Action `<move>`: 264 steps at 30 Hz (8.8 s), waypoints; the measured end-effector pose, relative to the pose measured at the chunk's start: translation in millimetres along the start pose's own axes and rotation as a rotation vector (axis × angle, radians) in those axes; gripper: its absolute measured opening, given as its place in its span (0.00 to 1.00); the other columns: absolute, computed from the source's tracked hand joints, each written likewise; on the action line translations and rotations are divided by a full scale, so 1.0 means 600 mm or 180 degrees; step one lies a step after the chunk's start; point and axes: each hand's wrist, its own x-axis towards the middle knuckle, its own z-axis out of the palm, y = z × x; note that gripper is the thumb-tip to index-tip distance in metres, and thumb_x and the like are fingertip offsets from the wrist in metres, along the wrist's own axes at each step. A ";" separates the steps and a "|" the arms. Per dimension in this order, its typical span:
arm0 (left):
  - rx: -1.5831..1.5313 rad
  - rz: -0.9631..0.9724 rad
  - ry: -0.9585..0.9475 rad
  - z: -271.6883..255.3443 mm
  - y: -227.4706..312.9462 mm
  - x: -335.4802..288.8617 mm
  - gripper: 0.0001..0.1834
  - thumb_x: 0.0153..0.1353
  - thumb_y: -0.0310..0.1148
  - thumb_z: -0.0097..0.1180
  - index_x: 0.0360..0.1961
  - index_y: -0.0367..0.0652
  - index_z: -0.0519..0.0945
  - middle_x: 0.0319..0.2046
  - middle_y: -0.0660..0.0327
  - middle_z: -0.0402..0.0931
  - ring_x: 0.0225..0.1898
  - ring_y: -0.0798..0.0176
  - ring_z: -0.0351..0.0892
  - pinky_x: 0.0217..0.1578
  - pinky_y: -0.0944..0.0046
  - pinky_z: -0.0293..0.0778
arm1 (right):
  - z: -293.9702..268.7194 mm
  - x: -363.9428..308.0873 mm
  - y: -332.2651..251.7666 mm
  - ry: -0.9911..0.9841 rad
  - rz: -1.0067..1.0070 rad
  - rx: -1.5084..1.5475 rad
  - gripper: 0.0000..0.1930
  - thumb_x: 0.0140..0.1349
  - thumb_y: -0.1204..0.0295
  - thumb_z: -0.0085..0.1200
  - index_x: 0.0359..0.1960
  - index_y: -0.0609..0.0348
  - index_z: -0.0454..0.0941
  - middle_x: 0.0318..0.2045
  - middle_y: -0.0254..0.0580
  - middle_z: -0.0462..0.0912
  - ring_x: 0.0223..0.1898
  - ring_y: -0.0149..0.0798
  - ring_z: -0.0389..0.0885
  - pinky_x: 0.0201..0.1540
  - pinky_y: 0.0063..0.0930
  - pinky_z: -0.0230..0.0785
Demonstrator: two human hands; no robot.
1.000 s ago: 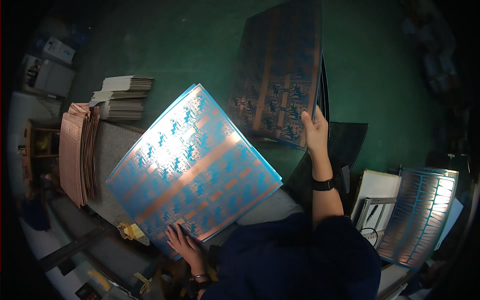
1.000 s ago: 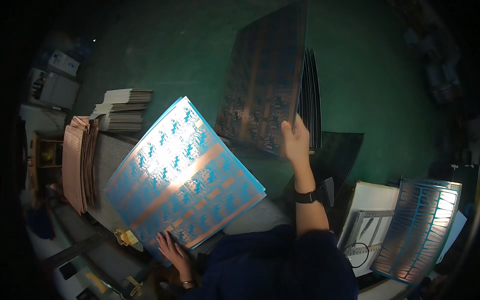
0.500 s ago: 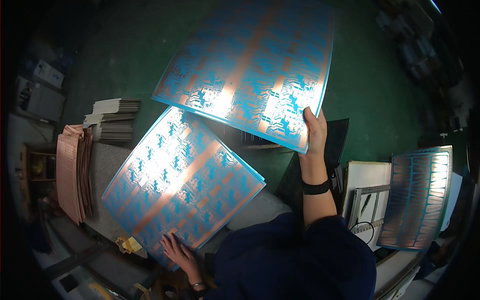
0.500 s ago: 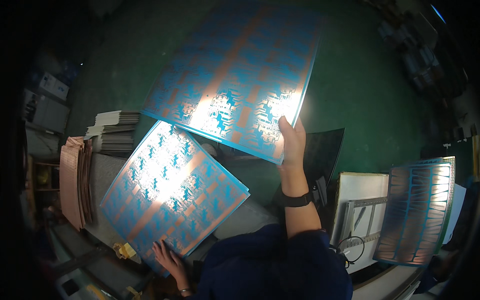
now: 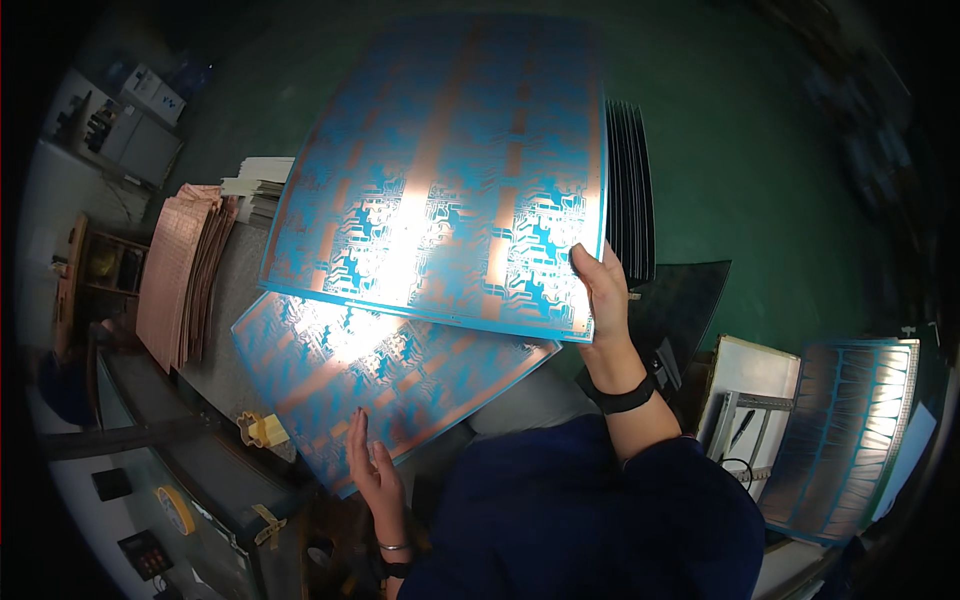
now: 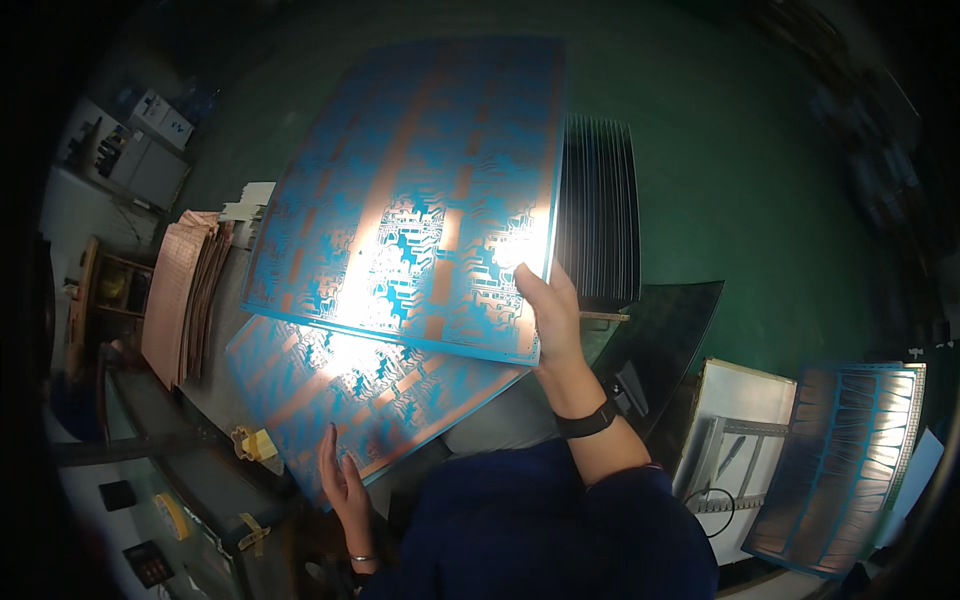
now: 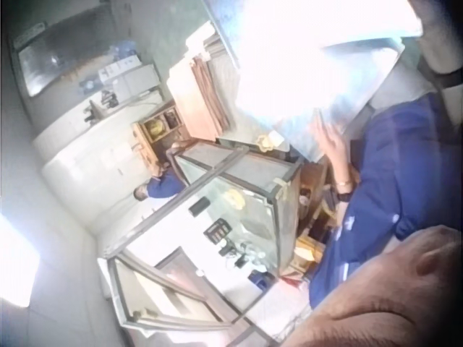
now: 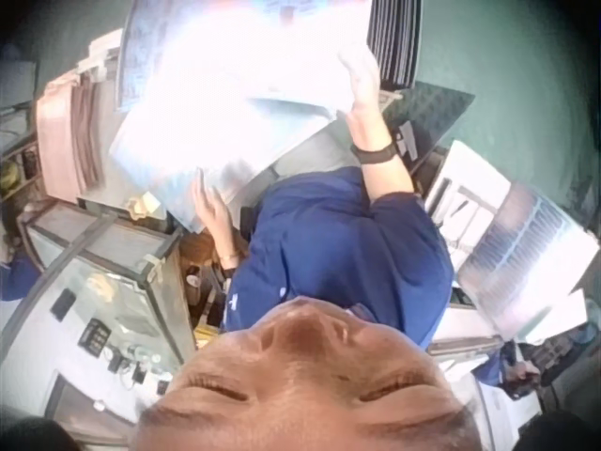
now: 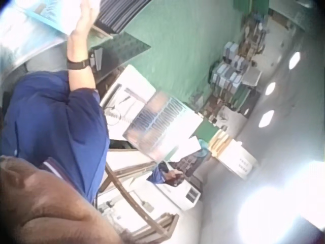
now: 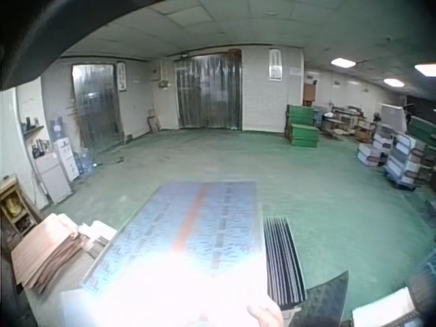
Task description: Picking up, rotating, and visually inspecting large printed circuit boards before placing them into a rack.
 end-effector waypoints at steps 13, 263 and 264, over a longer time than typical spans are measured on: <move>-0.4359 -0.0637 0.0096 0.000 0.094 0.003 0.36 0.61 0.41 0.51 0.65 0.39 0.50 0.55 0.52 0.63 0.59 0.56 0.62 0.57 0.57 0.64 | 0.100 -0.126 0.101 -0.0619 0.1047 -0.0003 0.20 0.65 0.71 0.42 0.57 0.67 0.59 0.50 0.47 0.71 0.49 0.36 0.73 0.50 0.29 0.67; -0.3452 -0.1294 0.0192 -0.112 0.036 0.003 0.23 0.60 0.26 0.49 0.56 0.35 0.63 0.50 0.52 0.68 0.51 0.57 0.72 0.46 0.55 0.75 | -0.187 0.109 0.011 0.0520 -0.0474 -0.2556 0.15 0.65 0.70 0.45 0.49 0.66 0.74 0.39 0.36 0.79 0.39 0.25 0.75 0.42 0.17 0.67; -0.3452 -0.1275 0.0169 -0.112 0.033 0.002 0.23 0.60 0.26 0.49 0.56 0.35 0.63 0.50 0.52 0.68 0.51 0.57 0.72 0.46 0.55 0.75 | -0.166 0.099 0.010 0.0565 -0.0392 -0.2464 0.15 0.65 0.70 0.45 0.49 0.66 0.74 0.38 0.35 0.79 0.39 0.25 0.75 0.41 0.17 0.67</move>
